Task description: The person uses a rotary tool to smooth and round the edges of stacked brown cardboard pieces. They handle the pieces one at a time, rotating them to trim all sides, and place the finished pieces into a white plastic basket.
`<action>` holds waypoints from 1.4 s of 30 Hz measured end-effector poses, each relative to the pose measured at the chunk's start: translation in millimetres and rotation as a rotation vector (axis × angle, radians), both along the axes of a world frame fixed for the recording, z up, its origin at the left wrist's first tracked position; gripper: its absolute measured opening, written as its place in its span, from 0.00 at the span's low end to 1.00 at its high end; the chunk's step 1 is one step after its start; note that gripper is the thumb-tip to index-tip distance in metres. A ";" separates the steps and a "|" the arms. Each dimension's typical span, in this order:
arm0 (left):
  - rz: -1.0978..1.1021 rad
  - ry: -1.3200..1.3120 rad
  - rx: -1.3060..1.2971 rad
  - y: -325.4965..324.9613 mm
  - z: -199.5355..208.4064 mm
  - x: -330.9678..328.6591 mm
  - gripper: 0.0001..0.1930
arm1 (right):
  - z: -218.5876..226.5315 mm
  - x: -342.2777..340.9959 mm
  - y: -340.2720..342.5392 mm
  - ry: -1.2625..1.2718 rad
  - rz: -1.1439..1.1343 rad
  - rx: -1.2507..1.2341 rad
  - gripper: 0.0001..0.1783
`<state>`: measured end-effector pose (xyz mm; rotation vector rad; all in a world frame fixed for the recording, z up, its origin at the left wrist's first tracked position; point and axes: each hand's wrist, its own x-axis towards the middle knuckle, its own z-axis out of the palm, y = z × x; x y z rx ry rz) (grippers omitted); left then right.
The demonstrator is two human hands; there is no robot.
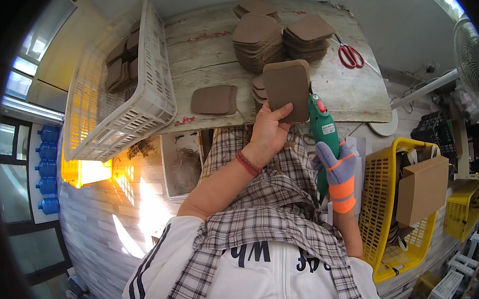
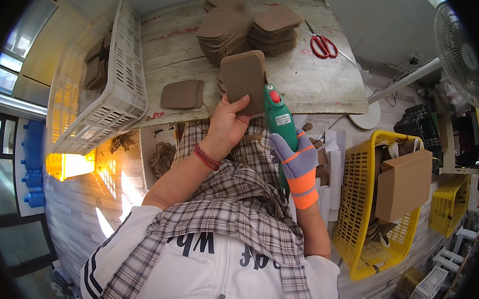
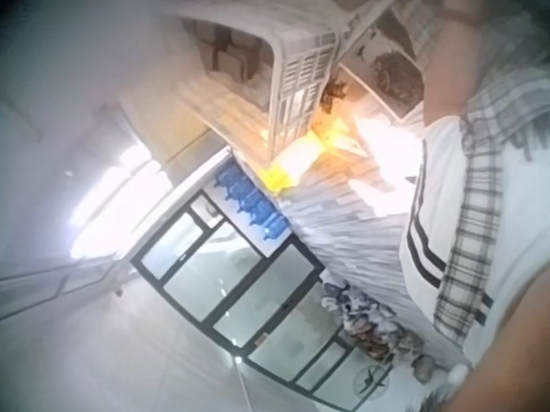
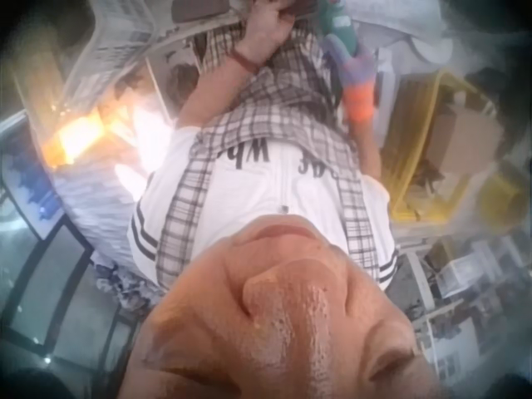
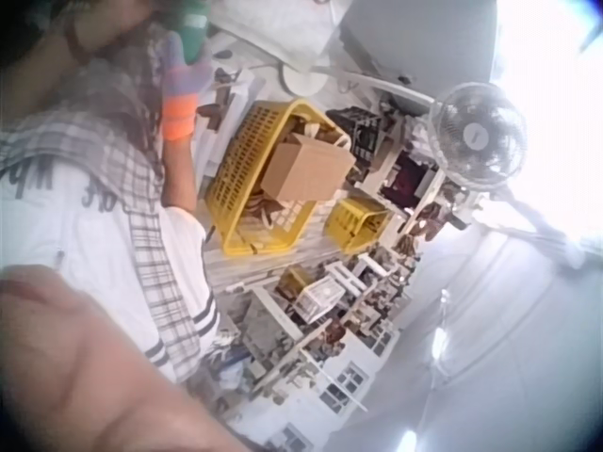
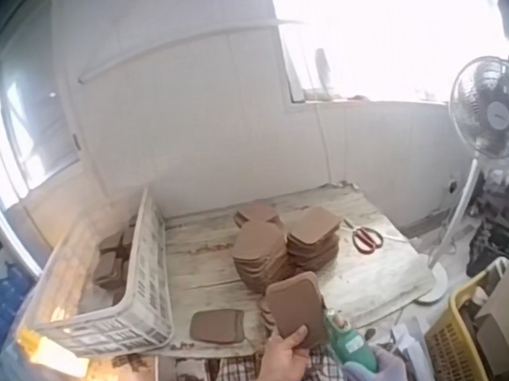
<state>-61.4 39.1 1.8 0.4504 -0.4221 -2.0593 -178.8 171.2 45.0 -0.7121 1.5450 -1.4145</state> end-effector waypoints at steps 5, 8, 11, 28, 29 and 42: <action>-0.068 -0.027 -0.035 11.1 -14.6 2.4 0.18 | 5.5 -4.0 -2.1 0.010 -0.031 -0.036 0.15; -0.070 -0.062 -0.068 13.5 -11.2 5.8 0.18 | 9.0 -7.2 -1.2 0.013 -0.022 -0.018 0.14; -0.111 -0.171 -0.131 2.5 -11.5 21.0 0.17 | 9.3 -19.4 7.2 0.027 0.030 0.023 0.14; -0.494 -0.776 -0.468 -39.0 10.5 85.4 0.24 | -0.5 -19.4 22.7 0.091 0.246 0.136 0.22; -0.505 -0.790 -0.475 -37.4 7.2 85.5 0.24 | -0.5 -17.8 21.3 0.072 0.237 0.135 0.22; -0.280 -1.142 -0.804 -45.4 25.0 102.9 0.12 | -7.3 -22.8 19.4 0.018 0.325 0.181 0.19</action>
